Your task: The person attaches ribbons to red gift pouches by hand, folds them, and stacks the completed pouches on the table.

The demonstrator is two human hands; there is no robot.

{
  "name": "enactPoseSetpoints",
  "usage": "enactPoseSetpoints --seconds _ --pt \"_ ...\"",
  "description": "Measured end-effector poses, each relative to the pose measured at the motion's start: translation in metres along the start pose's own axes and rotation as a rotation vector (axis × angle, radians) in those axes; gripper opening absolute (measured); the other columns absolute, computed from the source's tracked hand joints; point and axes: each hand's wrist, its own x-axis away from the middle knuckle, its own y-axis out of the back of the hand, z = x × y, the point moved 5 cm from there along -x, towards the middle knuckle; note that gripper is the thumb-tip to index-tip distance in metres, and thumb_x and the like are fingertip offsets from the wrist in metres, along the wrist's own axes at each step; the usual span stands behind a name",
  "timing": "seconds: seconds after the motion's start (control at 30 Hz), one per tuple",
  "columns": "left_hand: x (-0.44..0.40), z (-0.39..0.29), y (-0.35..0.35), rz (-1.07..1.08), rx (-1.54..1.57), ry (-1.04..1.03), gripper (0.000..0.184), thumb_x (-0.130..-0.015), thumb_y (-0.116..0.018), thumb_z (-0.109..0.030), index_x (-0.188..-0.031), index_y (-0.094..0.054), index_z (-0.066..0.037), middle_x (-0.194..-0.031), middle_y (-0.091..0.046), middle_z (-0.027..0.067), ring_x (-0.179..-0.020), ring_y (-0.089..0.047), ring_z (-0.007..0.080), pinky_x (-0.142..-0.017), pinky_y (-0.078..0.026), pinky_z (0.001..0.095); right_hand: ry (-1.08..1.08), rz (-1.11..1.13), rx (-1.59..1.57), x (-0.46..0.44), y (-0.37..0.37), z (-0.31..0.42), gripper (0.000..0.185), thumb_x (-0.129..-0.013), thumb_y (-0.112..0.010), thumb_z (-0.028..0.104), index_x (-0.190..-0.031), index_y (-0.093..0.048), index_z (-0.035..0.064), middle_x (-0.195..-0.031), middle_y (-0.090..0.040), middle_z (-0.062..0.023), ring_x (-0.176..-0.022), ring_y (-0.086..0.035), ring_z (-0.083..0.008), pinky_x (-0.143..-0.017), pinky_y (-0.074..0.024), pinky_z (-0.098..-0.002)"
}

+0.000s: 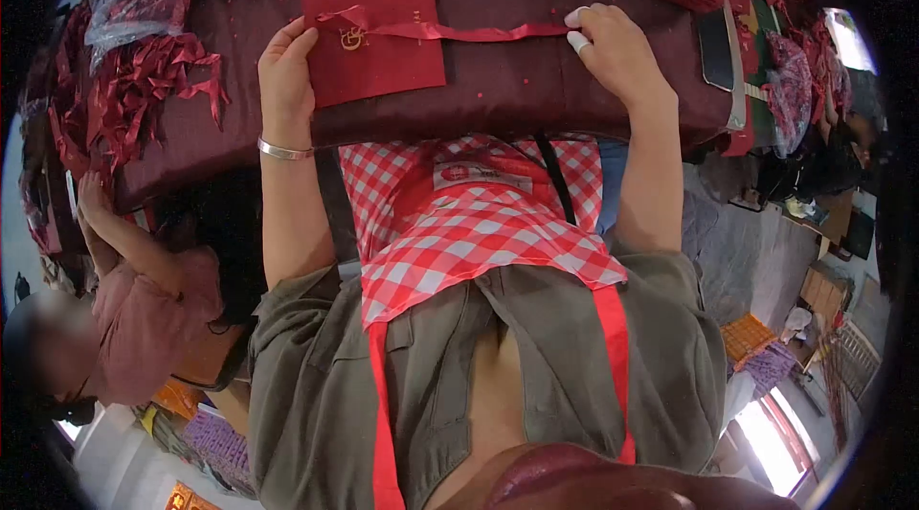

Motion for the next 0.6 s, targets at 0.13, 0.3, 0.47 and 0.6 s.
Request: enactPoseSetpoints --seconds 0.13,0.3,0.47,0.6 --pt "0.006 0.005 -0.009 0.008 0.165 0.128 0.028 -0.087 -0.051 0.003 -0.115 -0.054 0.005 -0.107 -0.062 0.0137 -0.096 -0.060 0.0195 -0.087 -0.049 0.0288 -0.065 0.019 -0.156 -0.002 0.007 0.014 0.017 -0.084 -0.058 0.016 -0.095 -0.061 0.0042 -0.087 -0.063 -0.0153 -0.086 -0.060 -0.0341 -0.078 -0.0472 -0.0438" --pt "0.014 0.012 -0.052 0.135 0.263 0.171 0.032 -0.087 -0.046 0.005 -0.118 -0.052 0.007 -0.111 -0.061 0.0160 -0.100 -0.060 0.0227 -0.090 -0.049 0.0315 0.042 -0.182 -0.658 -0.017 -0.003 0.086 0.018 -0.084 -0.060 0.017 -0.095 -0.060 0.0022 -0.085 -0.063 -0.0184 -0.081 -0.062 -0.0354 -0.070 -0.0486 -0.0406" --pt "0.017 0.002 -0.062 0.166 -0.160 0.002 0.031 -0.088 -0.049 0.001 -0.118 -0.055 0.006 -0.106 -0.064 0.0136 -0.096 -0.061 0.0183 -0.084 -0.049 0.0277 0.124 -0.217 -0.902 -0.041 -0.050 0.133 0.018 -0.084 -0.061 0.015 -0.095 -0.060 0.0012 -0.083 -0.064 -0.0188 -0.077 -0.063 -0.0338 -0.067 -0.0496 -0.0387" --pt "0.041 -0.029 -0.059 0.271 -0.701 -0.295 0.032 -0.088 -0.055 -0.005 -0.117 -0.055 0.007 -0.102 -0.066 0.0107 -0.089 -0.061 0.0125 -0.078 -0.049 0.0237 -0.007 -0.176 -0.920 -0.044 -0.067 0.129 0.018 -0.085 -0.064 0.013 -0.098 -0.062 0.0002 -0.085 -0.066 -0.0077 -0.078 -0.061 -0.0116 -0.069 -0.0486 -0.0279"
